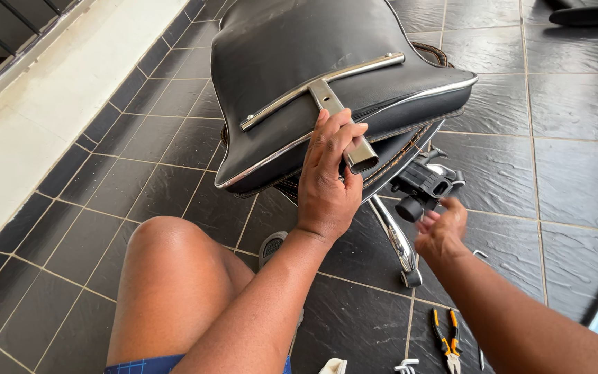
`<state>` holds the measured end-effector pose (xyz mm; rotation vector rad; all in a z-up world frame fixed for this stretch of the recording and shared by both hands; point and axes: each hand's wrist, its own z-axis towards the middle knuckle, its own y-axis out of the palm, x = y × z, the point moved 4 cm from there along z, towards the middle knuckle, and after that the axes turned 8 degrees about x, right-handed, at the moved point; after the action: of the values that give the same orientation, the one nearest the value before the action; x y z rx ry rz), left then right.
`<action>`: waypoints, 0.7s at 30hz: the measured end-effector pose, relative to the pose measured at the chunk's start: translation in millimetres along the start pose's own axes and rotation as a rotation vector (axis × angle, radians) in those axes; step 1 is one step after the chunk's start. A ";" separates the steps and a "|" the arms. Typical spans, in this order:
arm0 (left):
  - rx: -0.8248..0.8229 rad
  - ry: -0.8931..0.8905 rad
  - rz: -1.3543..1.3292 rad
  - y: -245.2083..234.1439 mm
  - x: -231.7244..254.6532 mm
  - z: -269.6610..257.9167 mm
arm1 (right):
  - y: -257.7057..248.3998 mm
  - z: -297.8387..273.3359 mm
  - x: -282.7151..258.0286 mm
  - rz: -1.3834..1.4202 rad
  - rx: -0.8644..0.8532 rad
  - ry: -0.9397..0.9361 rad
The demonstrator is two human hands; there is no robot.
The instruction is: The person assembles an office chair by attaching a metal backrest bracket to the seat using an Allen key and screws. They then connect the backrest to the chair base and adjust the assembled chair.
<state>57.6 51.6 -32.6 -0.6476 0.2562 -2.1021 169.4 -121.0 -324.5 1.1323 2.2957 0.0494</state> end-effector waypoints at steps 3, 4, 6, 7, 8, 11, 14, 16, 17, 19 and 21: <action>0.008 -0.002 -0.010 0.4 1.4 0.4 | -10.9 -19.7 -3.3 0.032 0.113 0.082; 0.010 -0.007 -0.009 0.7 1.5 0.4 | -7.7 -29.1 -3.7 0.002 0.022 0.127; 0.012 -0.008 -0.020 0.5 1.3 0.4 | 0.4 -48.1 -2.9 -0.064 -0.166 0.211; 0.012 -0.003 -0.033 0.0 0.9 0.6 | -5.3 -53.5 -5.2 -0.112 -0.043 0.161; 0.013 0.001 -0.045 -0.8 0.6 0.6 | -11.1 -57.9 -7.7 -0.162 0.080 0.109; -0.003 -0.026 -0.016 -0.2 0.7 -1.3 | -14.5 -63.7 -8.3 -0.074 0.041 0.179; -0.001 -0.042 -0.035 -0.1 1.3 0.6 | -6.4 -64.2 -9.8 0.021 -0.179 0.218; 0.000 -0.020 -0.033 -2.1 2.3 0.5 | -8.8 -63.7 -11.0 -0.039 -0.120 0.181; 0.002 -0.012 -0.033 -3.0 2.8 -0.3 | -14.6 -63.1 -12.7 -0.105 0.007 0.153; 0.006 -0.005 -0.020 -2.1 3.5 0.3 | -18.4 -64.1 -15.5 -0.112 0.049 0.165; 0.010 0.009 -0.021 -1.6 3.7 2.7 | -10.5 -67.5 -15.9 -0.009 -0.117 0.244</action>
<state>56.2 49.7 -28.3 -0.6373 0.2446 -2.1254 135.2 -125.3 -263.5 1.1068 2.4741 0.3311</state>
